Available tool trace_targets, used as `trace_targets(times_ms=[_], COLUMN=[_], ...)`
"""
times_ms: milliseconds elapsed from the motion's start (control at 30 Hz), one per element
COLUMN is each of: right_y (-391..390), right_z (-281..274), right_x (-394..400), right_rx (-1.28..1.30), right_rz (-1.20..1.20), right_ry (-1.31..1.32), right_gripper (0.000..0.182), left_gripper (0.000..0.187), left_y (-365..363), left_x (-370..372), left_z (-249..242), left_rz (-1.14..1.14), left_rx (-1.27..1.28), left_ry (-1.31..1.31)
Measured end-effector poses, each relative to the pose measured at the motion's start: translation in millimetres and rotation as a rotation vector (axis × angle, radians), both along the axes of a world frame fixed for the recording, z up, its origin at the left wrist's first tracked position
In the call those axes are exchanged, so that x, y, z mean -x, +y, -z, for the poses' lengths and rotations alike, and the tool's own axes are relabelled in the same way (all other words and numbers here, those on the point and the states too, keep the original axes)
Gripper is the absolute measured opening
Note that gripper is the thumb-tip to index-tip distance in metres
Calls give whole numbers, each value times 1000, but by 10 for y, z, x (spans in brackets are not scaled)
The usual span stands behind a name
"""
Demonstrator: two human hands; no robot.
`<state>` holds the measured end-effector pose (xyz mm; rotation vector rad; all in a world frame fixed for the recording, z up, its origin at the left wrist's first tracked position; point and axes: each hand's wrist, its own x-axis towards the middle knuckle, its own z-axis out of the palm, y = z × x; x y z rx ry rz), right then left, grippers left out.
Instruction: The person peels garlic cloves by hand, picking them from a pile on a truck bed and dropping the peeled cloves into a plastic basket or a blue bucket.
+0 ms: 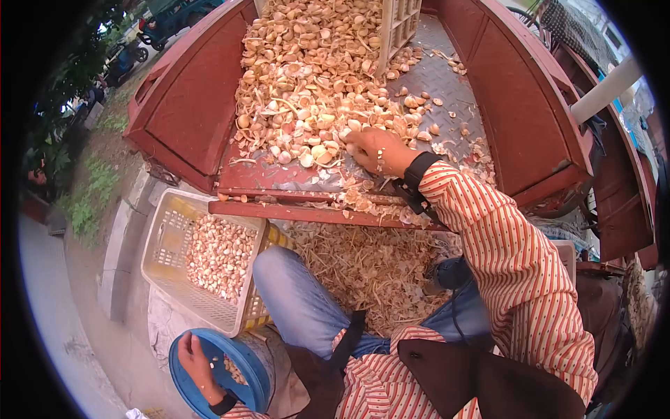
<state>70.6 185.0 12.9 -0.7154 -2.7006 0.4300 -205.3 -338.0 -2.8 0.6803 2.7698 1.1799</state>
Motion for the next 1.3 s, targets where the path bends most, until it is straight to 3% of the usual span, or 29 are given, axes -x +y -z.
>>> trace_targets(times_ms=[67,100,133,200,267,300,333,367,433,467,500,567,667,767,867,933,1100,1200,1300], right_y=[-65,-162,-321,-701,-1092,-1233,-1388,-1464,-1491,-1507,-1531,-1582,-1732,-1943,-2047,-2112,-1965,-1934,-1852], right_z=[-5,-131,-225,-399,-389,-314,-362,-230,24,215,462,1168,2286,2662,2876,2879,2696,2157,1201], right_x=[-100,-134,-152,-172,-185,-193,-195,-168,-135,-115,-92,-107,-249,-256,-280,-341,-371,-84,223], right_rx=[-28,108,46,130,250,271,383,443,618,576,537,558,438,372,231,296,407,802,1048], right_rz=[-23,-8,-10,-168,-354,-478,-465,-420,-285,-303,-318,-363,-285,-235,-261,-237,-311,-145,-150], right_ry=[115,97,112,159,141,168,94,188,331,290,252,-149,-217,-337,-505,-516,-505,-101,153], right_gripper=[31,30,32,33,34,35,34,30,27,21,15,12,12,12,15,16,17,19,20], left_gripper=[29,30,34,48,45,43,42,40,37,35,33,29,24,21,20,18,20,25,30], left_y=[792,1156,1481,2020,2410,2504,2582,2618,2420,2295,2213,2075,2063,1974,1981,2024,2073,2078,2044], left_x=[-453,-671,-880,-1266,-1569,-1674,-1757,-1788,-1518,-1391,-1333,-1247,-1336,-1353,-1343,-1350,-1302,-1266,-1203], left_z=[-346,-466,-507,-534,-397,-282,-134,4,287,355,305,54,-274,-235,-104,-81,-50,-70,-62], left_rz=[-7,146,248,531,610,558,507,456,582,643,528,299,71,212,289,315,405,398,388], left_rx=[-210,-246,-332,-611,-713,-764,-817,-873,-948,-983,-1004,-1039,-815,-680,-605,-585,-404,-275,-199], left_ry=[-224,-252,-375,-861,-1388,-1447,-1501,-1548,-1709,-1785,-1759,-1699,-1299,-1168,-1220,-1249,-1036,-857,-751])
